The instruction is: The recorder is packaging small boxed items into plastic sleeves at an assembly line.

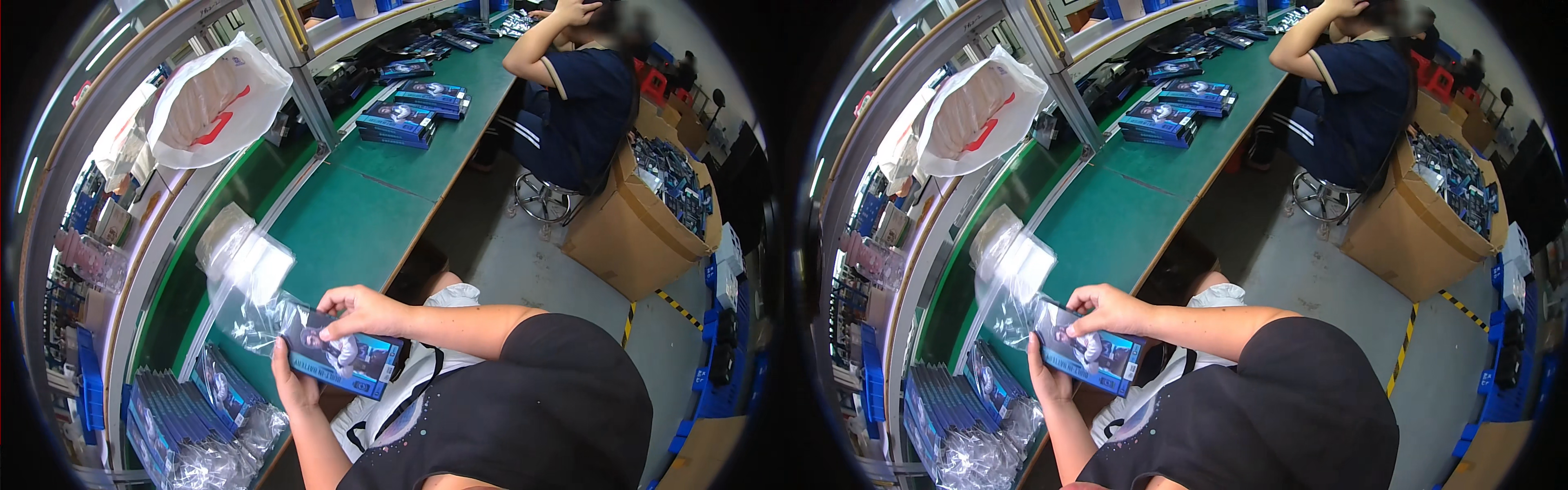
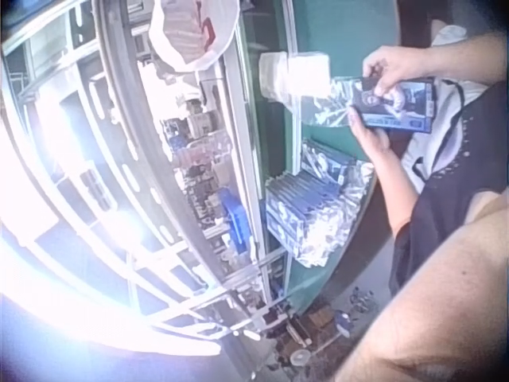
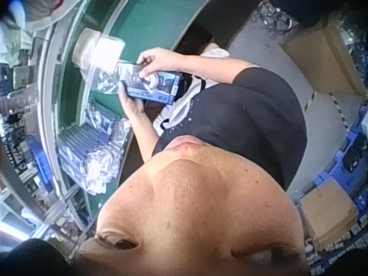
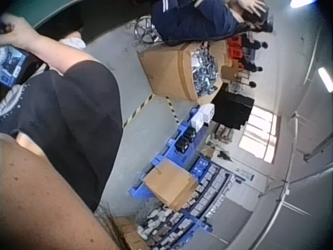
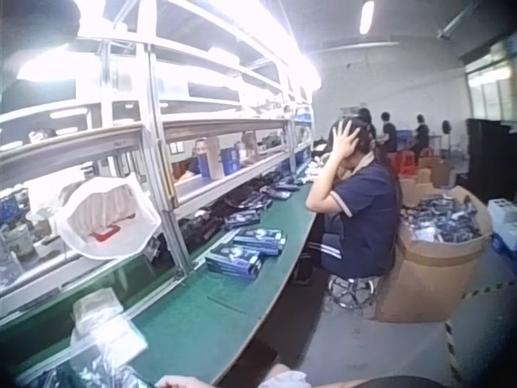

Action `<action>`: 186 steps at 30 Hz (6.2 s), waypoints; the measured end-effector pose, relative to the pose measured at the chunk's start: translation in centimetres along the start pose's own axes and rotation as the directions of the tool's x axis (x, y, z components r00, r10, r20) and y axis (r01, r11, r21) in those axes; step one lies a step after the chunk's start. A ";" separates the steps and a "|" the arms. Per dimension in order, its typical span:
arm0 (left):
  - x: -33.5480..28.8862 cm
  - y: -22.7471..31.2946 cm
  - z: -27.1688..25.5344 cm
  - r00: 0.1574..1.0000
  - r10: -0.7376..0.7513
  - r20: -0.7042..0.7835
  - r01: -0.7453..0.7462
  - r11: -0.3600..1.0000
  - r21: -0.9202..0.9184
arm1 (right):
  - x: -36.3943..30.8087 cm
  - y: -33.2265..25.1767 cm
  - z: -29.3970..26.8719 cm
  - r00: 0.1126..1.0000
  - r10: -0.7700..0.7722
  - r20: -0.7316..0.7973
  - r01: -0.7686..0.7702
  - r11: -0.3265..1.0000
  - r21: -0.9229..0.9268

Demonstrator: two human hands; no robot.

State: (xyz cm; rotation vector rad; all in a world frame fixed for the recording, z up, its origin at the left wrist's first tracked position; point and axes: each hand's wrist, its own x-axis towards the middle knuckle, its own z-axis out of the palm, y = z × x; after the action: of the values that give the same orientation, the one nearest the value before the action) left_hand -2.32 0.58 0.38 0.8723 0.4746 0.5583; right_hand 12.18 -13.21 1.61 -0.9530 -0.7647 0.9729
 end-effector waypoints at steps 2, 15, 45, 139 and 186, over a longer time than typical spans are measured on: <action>-0.2 -0.3 1.0 0.997 -0.046 0.060 0.054 0.989 -0.136 | 0.0 0.8 0.1 0.997 0.041 0.060 -0.042 0.999 0.009; -2.2 -0.4 2.0 0.991 -0.115 -0.073 0.099 0.976 -0.192 | -0.7 1.8 0.7 0.990 0.123 -0.062 -0.123 0.992 0.009; -3.9 1.7 2.9 0.959 -0.251 0.128 0.276 0.932 -0.236 | -1.5 -3.0 5.1 0.638 -0.566 0.522 0.766 0.539 -0.350; 4.0 -2.7 9.9 0.994 0.027 0.101 -0.019 0.997 -0.077 | 7.4 -8.3 -6.9 0.842 0.530 -0.096 -0.505 0.714 -0.485; 10.4 2.8 -4.3 0.527 0.748 0.403 -0.416 -0.187 0.890 | 0.8 -3.5 -4.1 0.999 0.037 0.003 -0.037 0.977 0.211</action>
State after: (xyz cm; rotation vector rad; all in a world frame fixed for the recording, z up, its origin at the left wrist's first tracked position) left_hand 2.31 11.03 -1.42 2.4645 0.6530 1.3938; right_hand 17.17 -14.62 3.24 -0.7843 -0.6303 1.0637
